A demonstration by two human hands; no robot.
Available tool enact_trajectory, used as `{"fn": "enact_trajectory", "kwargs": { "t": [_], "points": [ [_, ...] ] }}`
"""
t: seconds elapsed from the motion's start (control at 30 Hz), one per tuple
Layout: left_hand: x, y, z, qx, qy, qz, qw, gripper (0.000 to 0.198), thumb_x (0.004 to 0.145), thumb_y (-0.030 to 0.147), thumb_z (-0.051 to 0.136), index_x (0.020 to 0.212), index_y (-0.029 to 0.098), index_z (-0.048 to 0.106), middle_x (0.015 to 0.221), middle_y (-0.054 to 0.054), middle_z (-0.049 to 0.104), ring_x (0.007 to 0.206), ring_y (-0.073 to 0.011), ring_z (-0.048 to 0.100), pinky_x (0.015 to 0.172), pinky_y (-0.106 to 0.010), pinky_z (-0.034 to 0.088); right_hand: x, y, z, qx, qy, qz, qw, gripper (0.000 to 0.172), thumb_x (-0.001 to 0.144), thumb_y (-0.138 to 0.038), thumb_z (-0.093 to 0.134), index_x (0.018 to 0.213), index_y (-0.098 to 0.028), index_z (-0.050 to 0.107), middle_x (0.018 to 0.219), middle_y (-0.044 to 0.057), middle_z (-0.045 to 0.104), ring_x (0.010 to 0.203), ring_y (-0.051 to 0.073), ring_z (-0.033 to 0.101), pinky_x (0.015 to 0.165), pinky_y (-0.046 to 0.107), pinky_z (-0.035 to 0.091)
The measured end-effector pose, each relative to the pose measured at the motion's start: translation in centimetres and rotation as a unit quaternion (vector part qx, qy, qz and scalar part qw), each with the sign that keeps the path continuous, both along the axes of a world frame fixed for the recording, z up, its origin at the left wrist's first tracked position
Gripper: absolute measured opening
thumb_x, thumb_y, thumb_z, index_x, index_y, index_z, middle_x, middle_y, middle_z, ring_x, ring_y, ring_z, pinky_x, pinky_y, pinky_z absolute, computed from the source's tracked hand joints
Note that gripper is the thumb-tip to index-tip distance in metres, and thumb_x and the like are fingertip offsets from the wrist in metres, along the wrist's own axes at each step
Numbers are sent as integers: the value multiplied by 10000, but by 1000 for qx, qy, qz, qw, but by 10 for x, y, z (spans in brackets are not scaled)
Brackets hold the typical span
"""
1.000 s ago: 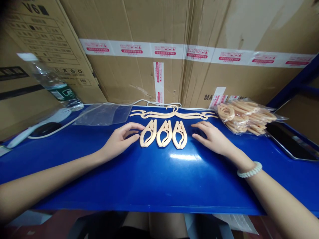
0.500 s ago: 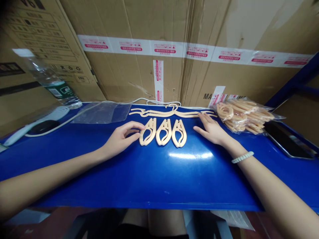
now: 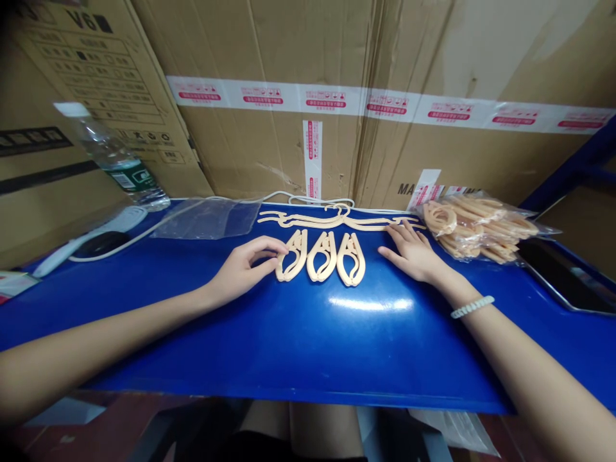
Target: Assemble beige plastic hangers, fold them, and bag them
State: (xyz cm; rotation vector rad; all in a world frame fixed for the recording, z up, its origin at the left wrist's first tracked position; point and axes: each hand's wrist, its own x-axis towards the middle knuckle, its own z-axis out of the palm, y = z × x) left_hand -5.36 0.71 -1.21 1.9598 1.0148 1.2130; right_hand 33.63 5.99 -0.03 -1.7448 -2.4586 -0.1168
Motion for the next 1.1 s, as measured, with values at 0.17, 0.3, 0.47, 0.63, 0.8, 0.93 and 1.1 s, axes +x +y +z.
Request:
{"fn": "enact_trajectory", "kwargs": {
  "t": [0.17,0.3,0.47,0.63,0.8,0.93,1.1],
  "points": [
    [-2,-1,0,7,0,-5,1000,151,880,215,576,969,196,697,1065,-67,710,1055,-213,670,953,-403,570,2,0,1,56,-9,27,998,744,978,-658,286,1439,-125,525,1488,230,501,1445,447,380,1136,637,364],
    [-3,0,-1,8,-5,-8,1000,145,878,200,584,968,191,697,1072,-68,700,1053,-207,667,938,-390,572,4,0,4,79,17,62,995,639,999,-574,320,1332,-117,619,1323,225,589,1273,396,562,1090,559,454],
    [-4,-1,-2,11,-3,-16,1000,153,881,170,577,972,189,699,1080,-65,702,1047,-198,665,937,-379,564,9,2,2,97,67,89,989,508,995,-493,400,1248,-143,667,1208,195,625,1145,364,634,1050,533,510],
    [-4,-2,-1,12,-5,-16,1000,150,885,168,573,967,185,697,1081,-71,709,1054,-204,666,937,-382,559,11,2,0,114,69,102,986,437,995,-429,426,1212,-141,674,1163,187,633,1091,354,653,1013,540,538],
    [-4,-2,-1,16,-5,-17,1000,150,881,166,576,965,181,698,1073,-71,709,1046,-203,670,938,-385,559,12,3,-1,121,73,114,983,399,986,-396,450,1175,-134,685,1117,185,638,1044,350,660,974,544,554],
    [-4,-1,-1,17,-6,-17,1000,151,880,167,581,971,182,701,1078,-70,704,1048,-199,672,935,-379,566,11,3,-1,122,81,117,982,375,982,-369,465,1188,-135,674,1089,171,630,1005,330,664,946,519,564],
    [-4,-1,-2,18,-5,-19,1000,151,881,166,580,969,184,701,1077,-71,706,1056,-206,674,937,-387,570,9,2,-1,128,83,116,981,354,976,-357,480,1154,-128,683,1035,160,614,933,310,658,892,494,578]
  ]
}}
